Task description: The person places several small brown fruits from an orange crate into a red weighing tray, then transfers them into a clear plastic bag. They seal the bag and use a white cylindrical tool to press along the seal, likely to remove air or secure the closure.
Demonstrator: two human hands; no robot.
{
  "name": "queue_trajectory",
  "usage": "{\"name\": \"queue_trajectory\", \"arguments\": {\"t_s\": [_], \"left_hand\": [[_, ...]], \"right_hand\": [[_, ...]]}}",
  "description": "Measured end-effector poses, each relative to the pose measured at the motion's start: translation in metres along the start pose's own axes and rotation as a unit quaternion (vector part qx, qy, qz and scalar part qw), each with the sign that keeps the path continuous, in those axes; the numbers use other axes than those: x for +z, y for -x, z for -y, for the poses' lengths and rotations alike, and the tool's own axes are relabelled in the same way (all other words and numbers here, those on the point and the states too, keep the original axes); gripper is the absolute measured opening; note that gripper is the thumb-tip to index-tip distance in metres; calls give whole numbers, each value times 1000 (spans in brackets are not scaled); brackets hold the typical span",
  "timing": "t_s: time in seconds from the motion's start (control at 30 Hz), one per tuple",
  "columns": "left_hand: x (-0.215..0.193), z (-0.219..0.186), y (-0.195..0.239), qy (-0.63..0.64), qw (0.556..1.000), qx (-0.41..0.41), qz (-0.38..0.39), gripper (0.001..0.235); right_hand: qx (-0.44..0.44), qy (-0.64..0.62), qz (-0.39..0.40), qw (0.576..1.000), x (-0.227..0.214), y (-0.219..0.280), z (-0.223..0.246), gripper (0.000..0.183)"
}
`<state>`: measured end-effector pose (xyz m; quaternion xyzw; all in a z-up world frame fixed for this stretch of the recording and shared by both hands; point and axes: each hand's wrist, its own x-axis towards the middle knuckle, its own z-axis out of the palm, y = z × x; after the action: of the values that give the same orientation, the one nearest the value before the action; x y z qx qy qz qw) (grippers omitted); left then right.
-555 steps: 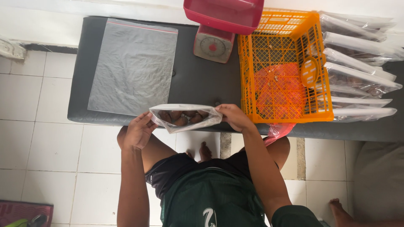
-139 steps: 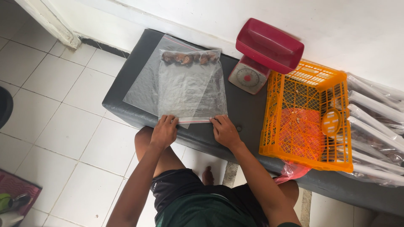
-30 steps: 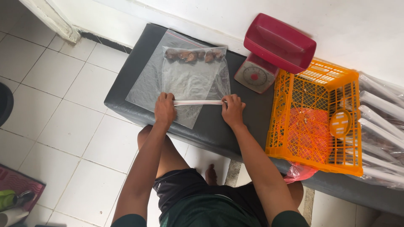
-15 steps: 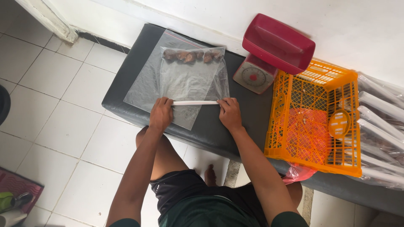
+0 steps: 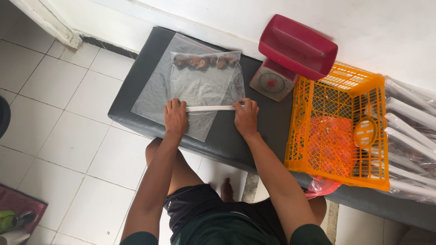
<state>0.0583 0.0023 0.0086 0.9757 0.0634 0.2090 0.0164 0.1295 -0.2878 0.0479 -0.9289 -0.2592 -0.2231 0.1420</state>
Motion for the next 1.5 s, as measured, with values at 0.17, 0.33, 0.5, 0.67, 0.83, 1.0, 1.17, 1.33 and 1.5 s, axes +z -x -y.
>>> {"name": "queue_trajectory", "arguments": {"t_s": [0.17, 0.33, 0.5, 0.67, 0.83, 1.0, 1.17, 1.33, 1.5], "left_hand": [[-6, -15, 9, 79, 994, 77, 5, 29], [-32, -43, 15, 109, 989, 74, 66, 48], [-17, -42, 17, 103, 993, 58, 33, 40], [4, -40, 0, 84, 996, 25, 34, 23], [42, -40, -21, 127, 990, -52, 43, 7], [32, -51, -24, 166, 976, -131, 49, 14], [-6, -53, -13, 120, 989, -28, -77, 3], [2, -55, -10, 108, 987, 11, -115, 5], [17, -35, -9, 95, 994, 48, 20, 14]], "right_hand": [[-92, -60, 10, 994, 15, 4, 3, 26], [-94, -104, 30, 990, -7, 1, 13, 25], [-85, -103, 34, 990, -1, 0, 5, 20], [-58, -119, 64, 989, 18, -16, -5, 17], [7, -141, 120, 983, 34, -32, -9, 9], [-70, -37, 55, 995, 7, -34, 10, 4], [-118, -20, 11, 993, 17, -14, 8, 16], [-122, -29, 16, 992, 3, -8, 9, 26], [-116, -23, 34, 992, 13, -11, -1, 24]]}}
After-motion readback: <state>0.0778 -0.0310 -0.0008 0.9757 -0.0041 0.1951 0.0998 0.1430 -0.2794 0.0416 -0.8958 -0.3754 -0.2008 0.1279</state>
